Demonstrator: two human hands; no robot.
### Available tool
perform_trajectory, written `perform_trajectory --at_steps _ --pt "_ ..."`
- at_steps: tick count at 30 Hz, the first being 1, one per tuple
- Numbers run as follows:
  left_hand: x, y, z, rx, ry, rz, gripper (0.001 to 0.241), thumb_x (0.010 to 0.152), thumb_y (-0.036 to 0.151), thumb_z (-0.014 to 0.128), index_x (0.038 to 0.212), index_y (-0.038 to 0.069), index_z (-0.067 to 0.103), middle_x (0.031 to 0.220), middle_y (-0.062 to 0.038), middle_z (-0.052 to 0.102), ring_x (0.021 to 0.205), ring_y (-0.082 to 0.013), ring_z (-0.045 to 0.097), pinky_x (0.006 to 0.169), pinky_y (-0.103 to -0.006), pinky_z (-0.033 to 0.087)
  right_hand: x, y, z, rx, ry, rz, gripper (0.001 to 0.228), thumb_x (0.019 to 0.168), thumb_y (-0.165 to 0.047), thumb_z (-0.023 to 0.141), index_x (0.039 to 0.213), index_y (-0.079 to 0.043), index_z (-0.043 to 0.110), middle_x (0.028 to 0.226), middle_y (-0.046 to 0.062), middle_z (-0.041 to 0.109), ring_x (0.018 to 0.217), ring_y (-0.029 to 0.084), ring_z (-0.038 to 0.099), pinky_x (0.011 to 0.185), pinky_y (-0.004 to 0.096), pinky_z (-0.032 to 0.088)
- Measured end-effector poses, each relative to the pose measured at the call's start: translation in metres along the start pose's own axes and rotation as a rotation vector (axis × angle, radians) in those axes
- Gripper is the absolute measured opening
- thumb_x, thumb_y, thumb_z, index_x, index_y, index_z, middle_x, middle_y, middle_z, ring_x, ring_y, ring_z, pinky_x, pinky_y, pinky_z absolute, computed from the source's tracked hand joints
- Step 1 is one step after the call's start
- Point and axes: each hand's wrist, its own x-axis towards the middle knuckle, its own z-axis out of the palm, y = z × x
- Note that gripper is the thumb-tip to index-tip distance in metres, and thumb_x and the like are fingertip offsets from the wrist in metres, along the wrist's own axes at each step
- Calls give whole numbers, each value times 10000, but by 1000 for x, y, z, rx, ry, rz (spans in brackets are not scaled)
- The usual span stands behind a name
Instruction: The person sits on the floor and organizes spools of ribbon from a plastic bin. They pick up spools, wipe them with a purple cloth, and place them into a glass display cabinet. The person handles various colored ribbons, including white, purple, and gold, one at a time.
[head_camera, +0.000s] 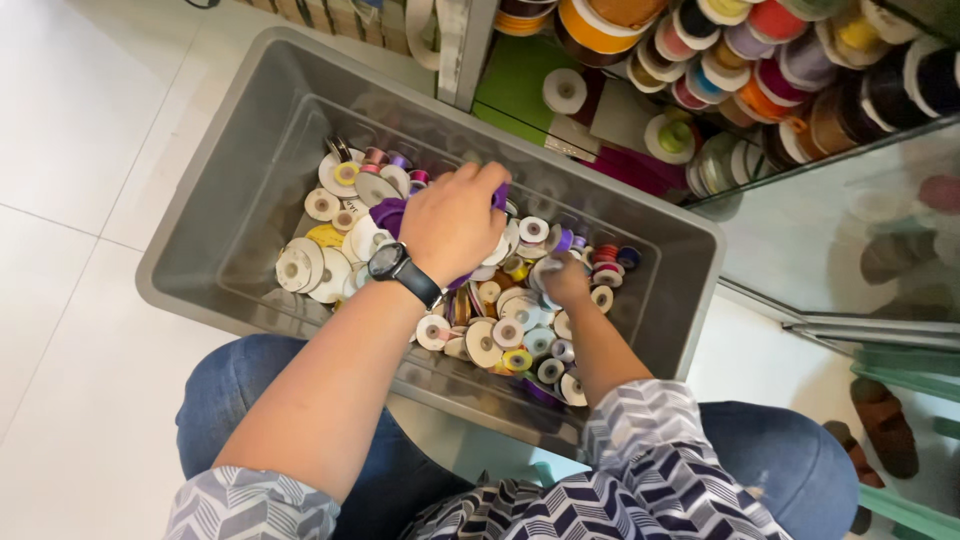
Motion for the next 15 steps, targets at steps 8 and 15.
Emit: perform_trajectory --at_steps 8,15 --pt "-5 11 4 5 18 43 329 946 268 636 1269 227 685 1106 -83 706 1063 -430 758 822 -586 627 -18 19 -6 -412 53 38 698 1048 -529 716 1640 -333 402 1602 100 559 1379 452 674 1180 671 505" --pt "2 -1 21 34 -24 52 362 958 266 610 1307 217 692 1117 -100 707 1071 -439 752 835 -580 621 -26 -2 -25 -277 -71 -100 388 1053 -432 746 1323 -155 772 1151 128 820 1119 411 803 959 559 646"
